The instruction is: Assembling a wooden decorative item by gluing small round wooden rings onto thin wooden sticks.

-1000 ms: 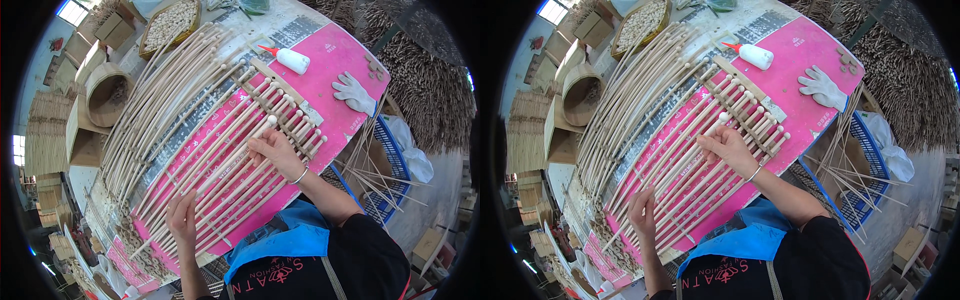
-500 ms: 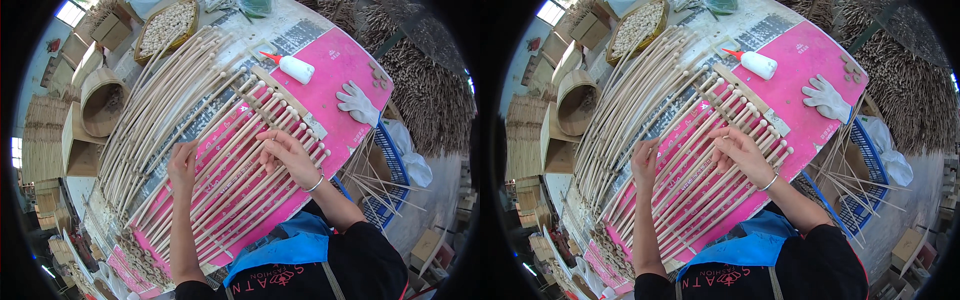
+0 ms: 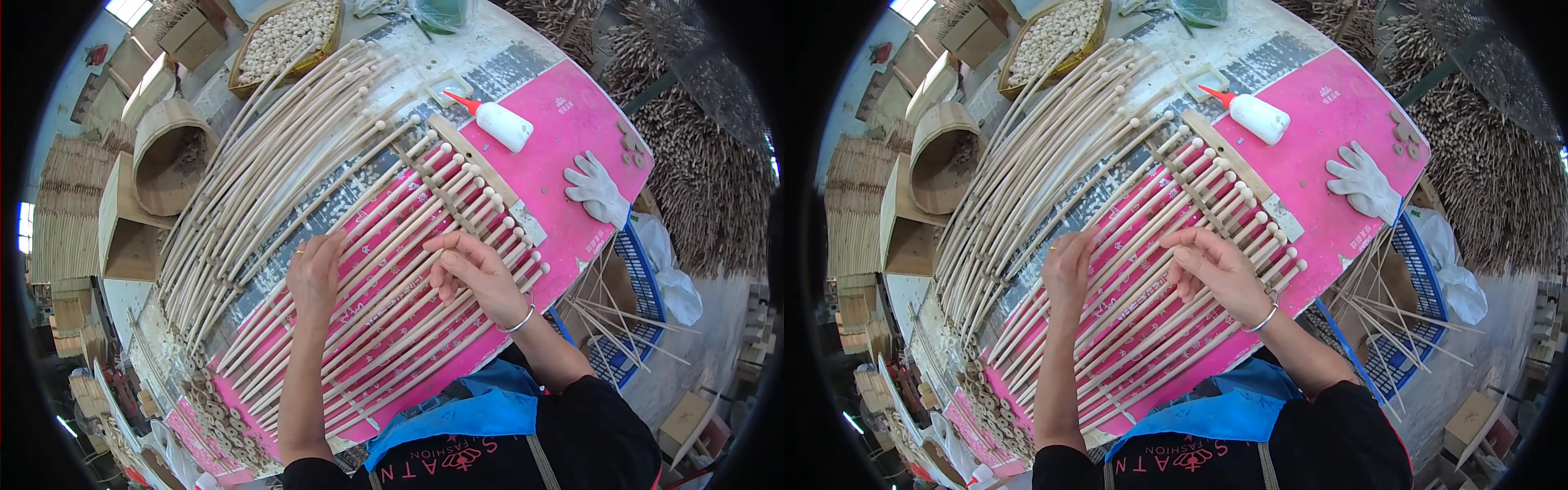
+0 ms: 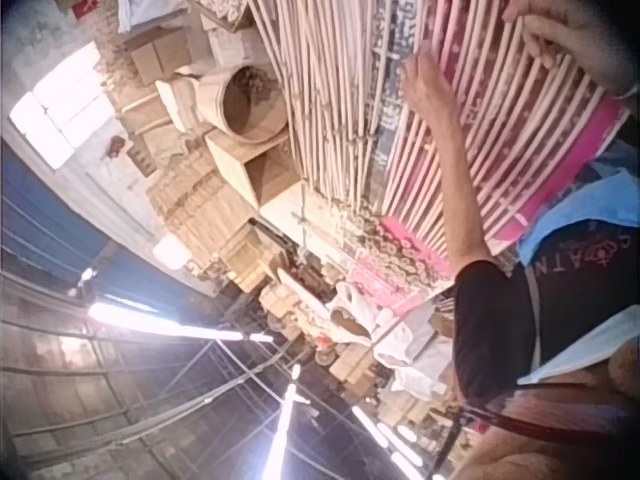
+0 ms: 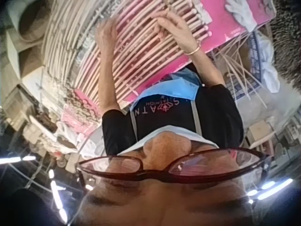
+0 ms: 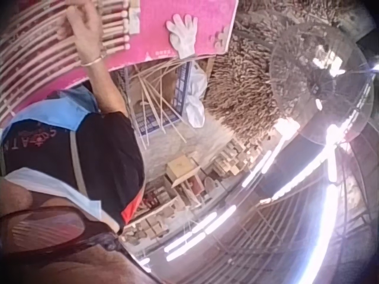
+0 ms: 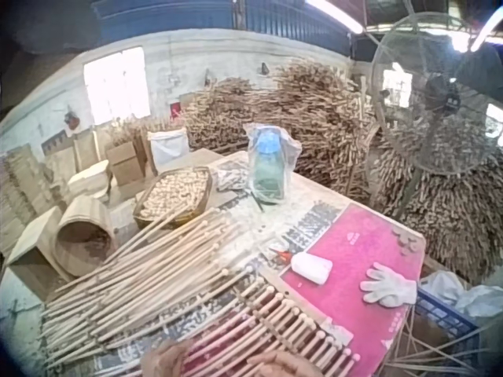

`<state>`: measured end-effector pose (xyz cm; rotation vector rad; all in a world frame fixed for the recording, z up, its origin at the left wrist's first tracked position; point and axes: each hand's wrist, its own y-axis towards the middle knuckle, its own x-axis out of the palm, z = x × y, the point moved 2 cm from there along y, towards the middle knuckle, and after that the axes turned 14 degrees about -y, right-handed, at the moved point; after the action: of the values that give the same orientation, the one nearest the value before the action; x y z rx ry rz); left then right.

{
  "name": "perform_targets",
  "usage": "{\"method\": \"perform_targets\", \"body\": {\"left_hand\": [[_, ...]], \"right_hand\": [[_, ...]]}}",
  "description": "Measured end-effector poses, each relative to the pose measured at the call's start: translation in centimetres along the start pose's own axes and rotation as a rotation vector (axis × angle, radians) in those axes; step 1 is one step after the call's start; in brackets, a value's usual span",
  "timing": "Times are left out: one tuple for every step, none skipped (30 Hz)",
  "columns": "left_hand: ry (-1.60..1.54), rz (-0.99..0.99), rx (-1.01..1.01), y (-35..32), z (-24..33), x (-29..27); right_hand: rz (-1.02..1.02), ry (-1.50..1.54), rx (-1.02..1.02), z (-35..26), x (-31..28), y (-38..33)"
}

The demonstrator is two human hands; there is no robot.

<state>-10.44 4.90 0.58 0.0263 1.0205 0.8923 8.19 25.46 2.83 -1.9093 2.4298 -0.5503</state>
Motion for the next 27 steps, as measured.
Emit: {"method": "perform_targets", "body": {"left_hand": [[-0.038, 0.056, -0.005, 0.1, -0.2, -0.6], [-0.026, 0.095, -0.011, 0.5, -1.4, -1.3], [0.024, 0.104, -0.040, 1.0, -2.5, -1.8], [0.074, 0.113, -0.069, 1.3, -3.5, -2.2], [0.112, 0.033, -0.157, 1.2, -5.3, -2.2], [0.157, 0.008, -0.167, 0.8, -6.4, -2.2], [0.196, -0.024, -0.175, 0.6, -6.8, -2.0], [0.222, -0.016, -0.156, 0.6, -7.1, -1.9], [0.222, -0.010, -0.153, 0.7, -7.6, -1.8], [0.172, 0.010, -0.175, 0.9, -7.9, -1.9], [0.123, 0.029, -0.197, 1.0, -8.2, -2.0], [0.039, 0.050, -0.209, 1.3, -8.5, -2.1], [0.038, 0.054, -0.208, 1.5, -8.6, -2.2], [-0.042, 0.064, -0.189, 1.7, -8.9, -2.5], [-0.120, 0.074, -0.169, 1.7, -9.0, -2.8], [-0.120, 0.077, -0.167, 1.8, -8.9, -3.1], [-0.155, 0.068, -0.181, 1.8, -8.8, -3.5], [-0.188, 0.059, -0.195, 1.7, -8.6, -4.0], [-0.205, 0.061, -0.198, 1.6, -8.5, -4.4], [-0.205, 0.063, -0.195, 1.4, -8.4, -4.7], [-0.299, 0.044, -0.245, 1.1, -8.5, -5.0], [-0.391, 0.026, -0.293, 0.9, -8.5, -5.4], [-0.389, 0.029, -0.290, 0.7, -8.3, -5.7], [-0.436, 0.021, -0.302, 0.5, -8.2, -6.0], [-0.481, 0.014, -0.315, 0.3, -8.0, -6.4], [-0.477, 0.019, -0.315, 0.1, -7.8, -6.9], [-0.496, -0.002, -0.349, -0.2, -7.7, -7.4]], "right_hand": [[-0.008, -0.008, 0.002, 0.2, 0.0, 0.1], [-0.014, -0.016, 0.007, 0.4, 0.0, 0.0], [-0.015, -0.013, -0.015, 0.3, 0.0, 0.0], [-0.009, -0.010, -0.007, 0.3, 0.0, -0.1], [-0.004, -0.007, -0.007, 0.3, 0.1, 0.0], [-0.004, -0.019, 0.003, 0.3, 0.2, 0.0], [-0.006, -0.024, 0.006, 0.5, 0.3, 0.0], [-0.009, -0.020, 0.005, 0.5, 0.4, 0.1], [-0.013, -0.017, 0.004, 0.6, 0.5, 0.2], [-0.019, -0.017, 0.005, 0.6, 0.5, 0.2], [-0.021, -0.021, 0.000, 0.7, 0.6, 0.2], [-0.018, -0.022, 0.008, 0.9, 0.7, 0.2], [-0.013, -0.024, 0.018, 1.0, 0.8, 0.2], [-0.015, -0.025, 0.015, 1.0, 0.8, 0.2], [-0.018, -0.027, 0.011, 1.0, 0.9, 0.2], [-0.020, -0.026, 0.015, 1.1, 0.8, 0.3], [-0.024, -0.024, 0.019, 1.1, 0.8, 0.3], [-0.026, -0.026, 0.015, 1.0, 0.9, 0.2], [-0.028, -0.042, 0.017, 0.8, 1.1, 0.2], [-0.031, -0.057, 0.018, 0.7, 1.2, 0.1], [-0.030, -0.058, 0.015, 0.6, 1.3, 0.1], [-0.046, -0.063, 0.016, 0.8, 1.5, 0.2], [-0.063, -0.067, 0.016, 0.8, 1.6, 0.3], [-0.063, -0.057, 0.010, 0.8, 1.9, 0.2], [-0.068, -0.057, 0.005, 0.7, 2.1, 0.3], [-0.087, -0.062, -0.006, 0.5, 2.4, 0.5], [-0.107, -0.066, -0.015, 0.4, 2.8, 0.7]]}}
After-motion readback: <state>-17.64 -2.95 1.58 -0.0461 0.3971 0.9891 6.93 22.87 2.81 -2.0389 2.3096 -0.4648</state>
